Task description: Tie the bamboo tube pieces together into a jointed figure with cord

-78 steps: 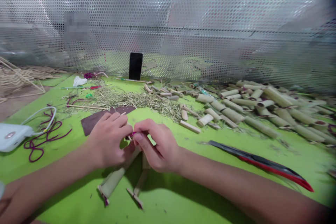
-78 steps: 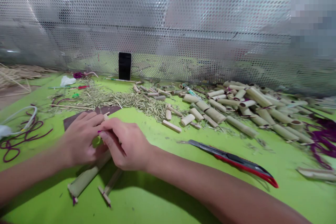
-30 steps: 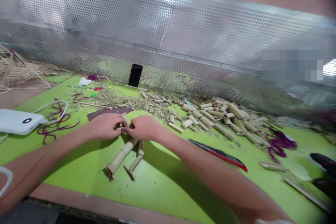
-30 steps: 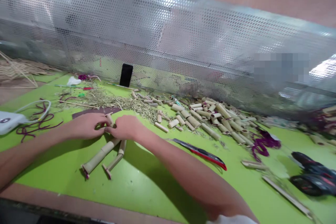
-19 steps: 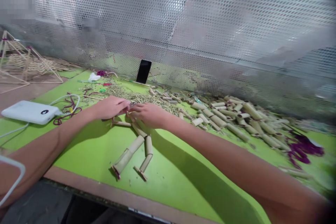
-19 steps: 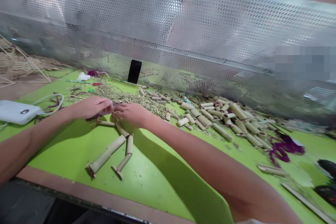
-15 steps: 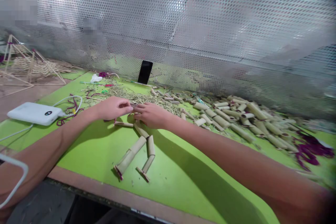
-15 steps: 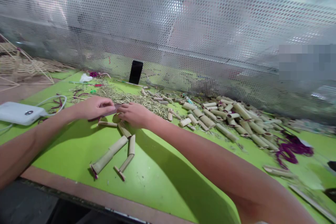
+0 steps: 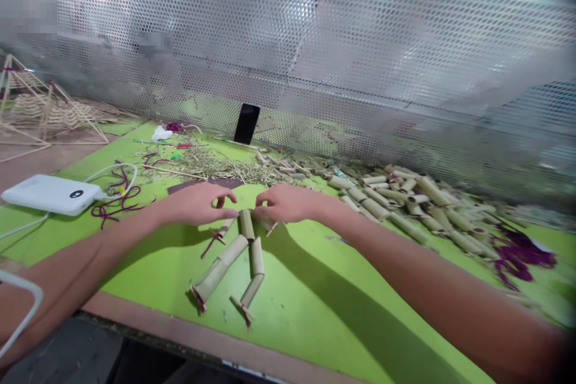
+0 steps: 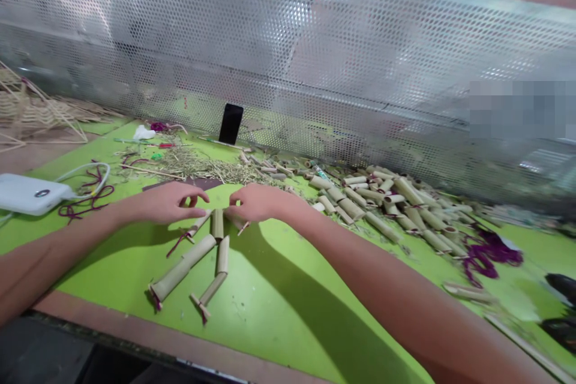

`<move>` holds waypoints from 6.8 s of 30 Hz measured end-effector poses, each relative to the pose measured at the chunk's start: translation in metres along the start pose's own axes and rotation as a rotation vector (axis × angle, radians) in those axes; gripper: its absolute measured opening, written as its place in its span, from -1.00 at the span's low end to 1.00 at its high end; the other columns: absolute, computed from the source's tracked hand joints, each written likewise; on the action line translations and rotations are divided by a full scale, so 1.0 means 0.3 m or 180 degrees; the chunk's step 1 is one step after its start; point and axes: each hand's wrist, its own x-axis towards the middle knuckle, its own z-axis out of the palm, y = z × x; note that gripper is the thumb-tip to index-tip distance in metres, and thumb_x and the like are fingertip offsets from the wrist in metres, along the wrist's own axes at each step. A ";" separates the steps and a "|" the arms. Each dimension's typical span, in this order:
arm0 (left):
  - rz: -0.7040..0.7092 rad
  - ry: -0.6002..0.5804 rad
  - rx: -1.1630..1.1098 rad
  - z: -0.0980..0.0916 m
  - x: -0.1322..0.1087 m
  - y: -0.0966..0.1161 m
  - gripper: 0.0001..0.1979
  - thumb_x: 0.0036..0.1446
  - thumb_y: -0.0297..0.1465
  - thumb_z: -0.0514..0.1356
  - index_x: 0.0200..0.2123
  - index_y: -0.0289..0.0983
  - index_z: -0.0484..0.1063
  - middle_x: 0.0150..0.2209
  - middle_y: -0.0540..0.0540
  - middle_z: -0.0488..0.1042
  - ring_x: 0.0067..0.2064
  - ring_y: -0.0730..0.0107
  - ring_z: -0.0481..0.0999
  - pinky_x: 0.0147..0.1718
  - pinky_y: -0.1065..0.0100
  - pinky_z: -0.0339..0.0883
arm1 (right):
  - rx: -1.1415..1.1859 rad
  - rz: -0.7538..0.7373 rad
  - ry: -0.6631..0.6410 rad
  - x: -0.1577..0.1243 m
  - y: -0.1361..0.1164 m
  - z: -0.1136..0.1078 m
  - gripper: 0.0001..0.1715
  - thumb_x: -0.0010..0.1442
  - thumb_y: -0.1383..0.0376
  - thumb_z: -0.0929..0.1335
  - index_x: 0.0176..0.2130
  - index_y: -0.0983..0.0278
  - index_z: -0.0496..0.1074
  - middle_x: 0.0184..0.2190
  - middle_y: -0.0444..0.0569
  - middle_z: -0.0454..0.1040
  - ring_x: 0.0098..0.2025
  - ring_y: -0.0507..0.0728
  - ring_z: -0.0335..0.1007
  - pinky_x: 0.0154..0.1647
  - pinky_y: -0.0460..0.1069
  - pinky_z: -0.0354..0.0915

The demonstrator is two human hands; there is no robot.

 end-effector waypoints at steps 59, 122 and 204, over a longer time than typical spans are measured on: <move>0.0888 0.1479 0.0766 0.101 0.029 -0.105 -0.54 0.33 0.01 0.03 -0.04 -0.06 0.63 0.01 -0.11 0.61 0.02 0.03 0.56 0.10 -0.02 0.40 | -0.0071 0.1227 0.2141 -0.389 0.500 0.247 -0.59 0.29 0.38 0.29 0.08 0.25 0.52 0.14 0.10 0.53 0.09 0.28 0.47 0.11 0.12 0.33; 0.1324 0.0894 0.1082 0.141 0.025 -0.133 -0.58 0.41 -0.07 0.02 0.03 -0.05 0.61 0.14 -0.14 0.53 0.05 0.06 0.57 0.04 -0.03 0.48 | 0.0373 0.2090 0.2825 -0.308 0.549 0.308 -0.71 0.27 0.21 0.38 -0.04 0.29 0.47 -0.11 0.15 0.59 -0.09 0.30 0.48 -0.17 0.07 0.35; 0.1447 0.0904 0.1106 0.135 0.024 -0.117 -0.67 0.39 -0.24 0.06 -0.01 -0.06 0.62 0.09 -0.12 0.57 0.03 0.07 0.59 0.01 0.01 0.50 | 0.1508 0.0899 0.3618 -0.316 0.447 0.299 -0.77 0.25 0.15 0.35 -0.18 0.24 0.44 -0.43 -0.07 0.43 -0.47 0.11 0.28 -0.42 0.02 0.25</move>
